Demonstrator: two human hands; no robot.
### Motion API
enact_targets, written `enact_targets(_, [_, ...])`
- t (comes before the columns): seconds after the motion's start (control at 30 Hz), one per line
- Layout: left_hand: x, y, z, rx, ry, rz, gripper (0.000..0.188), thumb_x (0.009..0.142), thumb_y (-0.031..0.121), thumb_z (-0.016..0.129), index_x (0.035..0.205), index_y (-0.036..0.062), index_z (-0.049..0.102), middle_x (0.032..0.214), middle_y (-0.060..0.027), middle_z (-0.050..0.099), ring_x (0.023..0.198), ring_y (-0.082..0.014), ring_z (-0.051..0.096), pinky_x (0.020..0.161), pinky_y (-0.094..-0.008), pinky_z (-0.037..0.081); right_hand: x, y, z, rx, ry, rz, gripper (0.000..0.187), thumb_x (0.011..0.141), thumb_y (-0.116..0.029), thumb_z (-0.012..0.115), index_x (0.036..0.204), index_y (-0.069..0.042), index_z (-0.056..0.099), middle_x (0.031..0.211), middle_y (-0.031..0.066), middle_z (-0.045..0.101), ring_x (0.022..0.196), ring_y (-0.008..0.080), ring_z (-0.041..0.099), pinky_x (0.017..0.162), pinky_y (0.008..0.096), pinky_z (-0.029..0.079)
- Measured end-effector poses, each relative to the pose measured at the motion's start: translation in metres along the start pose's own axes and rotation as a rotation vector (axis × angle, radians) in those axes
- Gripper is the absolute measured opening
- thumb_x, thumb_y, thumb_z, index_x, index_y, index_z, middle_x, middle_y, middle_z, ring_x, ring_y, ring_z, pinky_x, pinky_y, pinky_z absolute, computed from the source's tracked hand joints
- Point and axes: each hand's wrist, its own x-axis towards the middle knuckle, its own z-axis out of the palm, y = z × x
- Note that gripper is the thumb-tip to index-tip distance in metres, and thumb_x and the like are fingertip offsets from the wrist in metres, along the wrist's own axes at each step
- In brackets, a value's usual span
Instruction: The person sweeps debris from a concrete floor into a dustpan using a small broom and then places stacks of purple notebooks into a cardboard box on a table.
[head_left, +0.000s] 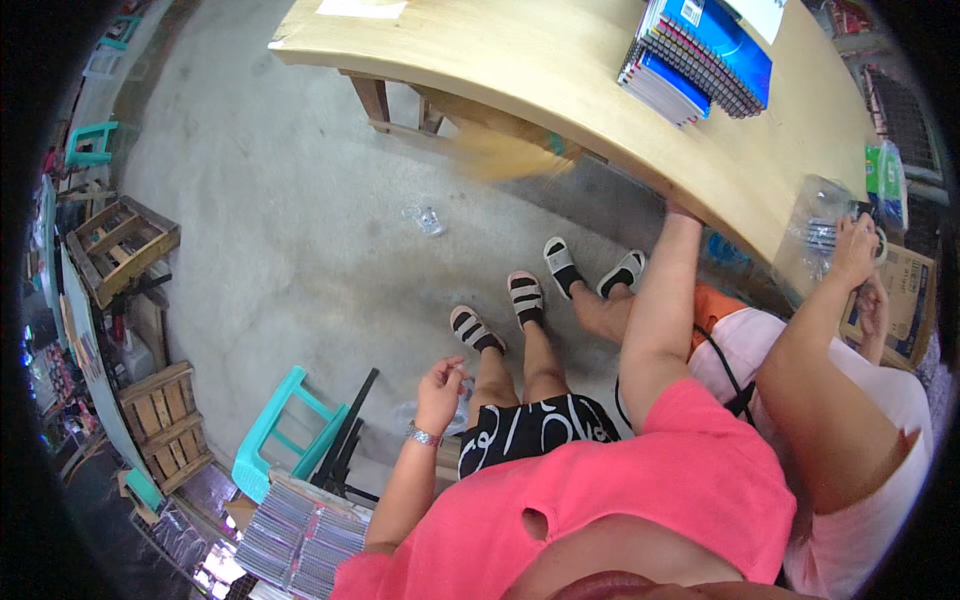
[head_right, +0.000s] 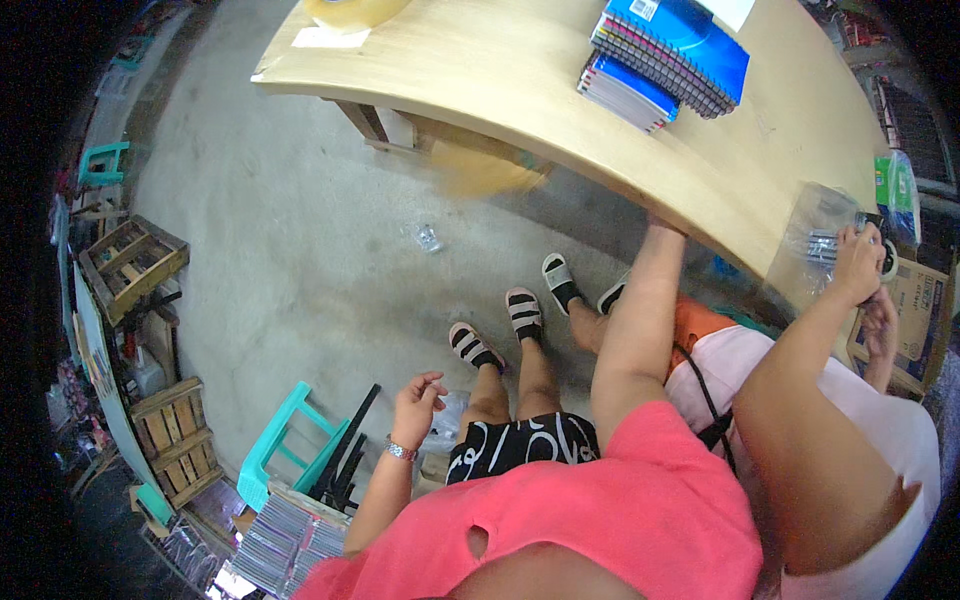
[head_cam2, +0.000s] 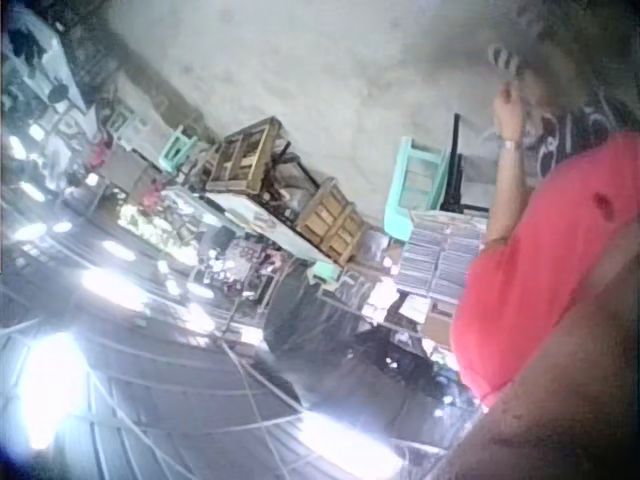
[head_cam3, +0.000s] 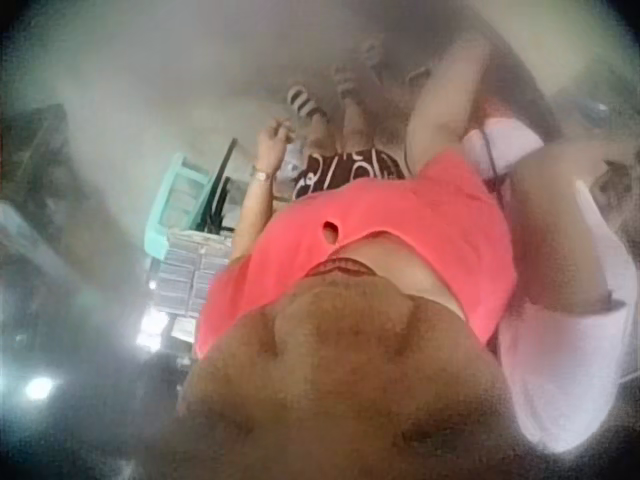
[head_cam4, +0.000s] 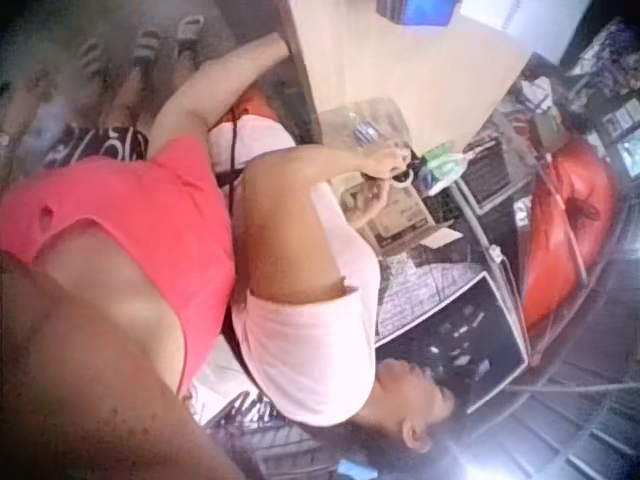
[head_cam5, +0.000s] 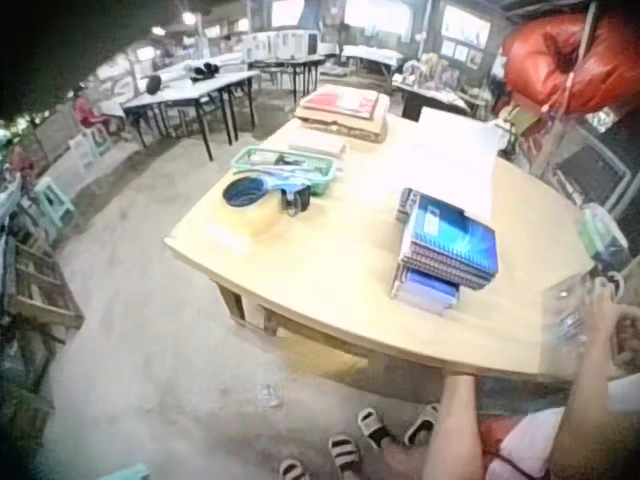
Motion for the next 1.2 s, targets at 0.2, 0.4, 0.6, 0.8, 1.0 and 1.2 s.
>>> enact_targets(0.2, [0.007, -0.05, 0.003, 0.078, -0.008, -0.076, 0.023, 0.085, 0.012, 0.051, 0.103, 0.0, 0.057, 0.075, -0.0049, 0.061, 0.059, -0.0084, 0.054, 0.055, -0.0225, 0.044, -0.018, 0.006, -0.036, -0.761, -0.374, -0.462, 0.024, 0.09, -0.029, 0.045, 0.084, -0.007, 0.051, 0.074, 0.0064, 0.049, 0.059, 0.0154, 0.044, 0.046, 0.0296, 0.036])
enact_targets(0.4, [0.015, -0.075, -0.011, 0.225, 0.023, -0.212, 0.025, 0.084, 0.011, 0.048, 0.106, -0.0007, 0.056, 0.078, -0.0085, 0.062, 0.061, -0.0114, 0.056, 0.058, -0.0244, 0.047, -0.094, 0.039, -0.073, -1.676, -0.869, -0.792, 0.027, 0.09, -0.031, 0.046, 0.085, -0.005, 0.054, 0.081, 0.01, 0.053, 0.07, 0.0204, 0.049, 0.054, 0.0353, 0.041])
enact_targets(0.6, [0.02, -0.135, -0.008, 0.442, 0.04, -0.208, 0.025, 0.083, 0.014, 0.051, 0.103, 0.0005, 0.059, 0.076, -0.0109, 0.063, 0.064, -0.0165, 0.06, 0.06, -0.0273, 0.048, -0.04, -0.112, -0.058, -2.204, -0.552, -1.106, 0.032, 0.089, -0.033, 0.046, 0.086, -0.004, 0.057, 0.089, 0.0136, 0.057, 0.08, 0.0254, 0.054, 0.062, 0.0411, 0.045])
enact_targets(0.8, [0.009, -0.179, 0.016, 0.759, 0.022, -0.282, 0.031, 0.077, 0.029, 0.058, 0.103, 0.0132, 0.061, 0.108, -0.0162, 0.055, 0.102, -0.0337, 0.052, 0.081, -0.0424, 0.045, 0.085, -0.214, -0.078, -2.581, 0.077, -1.544, 0.032, 0.087, -0.037, 0.048, 0.101, -0.01, 0.057, 0.114, 0.0149, 0.052, 0.098, 0.0297, 0.053, 0.073, 0.0494, 0.045])
enact_targets(1.0, [0.018, -0.211, 0.033, 0.614, 0.118, -0.33, 0.065, 0.073, 0.037, 0.063, 0.127, 0.0159, 0.035, 0.131, -0.0244, 0.031, 0.115, -0.0461, 0.037, 0.093, -0.0475, 0.037, -0.078, 0.231, -0.029, -1.307, -0.44, -1.041, 0.04, 0.078, -0.019, 0.06, 0.113, 0.0, 0.051, 0.124, 0.0193, 0.046, 0.114, 0.0334, 0.043, 0.093, 0.0505, 0.031])
enact_targets(1.2, [0.049, -0.23, 0.012, 0.454, 0.309, -0.393, 0.083, 0.064, 0.044, 0.07, 0.131, 0.0115, 0.033, 0.127, -0.0218, 0.037, 0.11, -0.0389, 0.045, 0.091, -0.0425, 0.04, -0.226, 0.491, -0.097, -1.109, -1.289, -0.005, 0.032, 0.071, 0.001, 0.057, 0.099, -0.013, 0.065, 0.097, 0.0097, 0.062, 0.094, 0.0237, 0.057, 0.086, 0.033, 0.042])
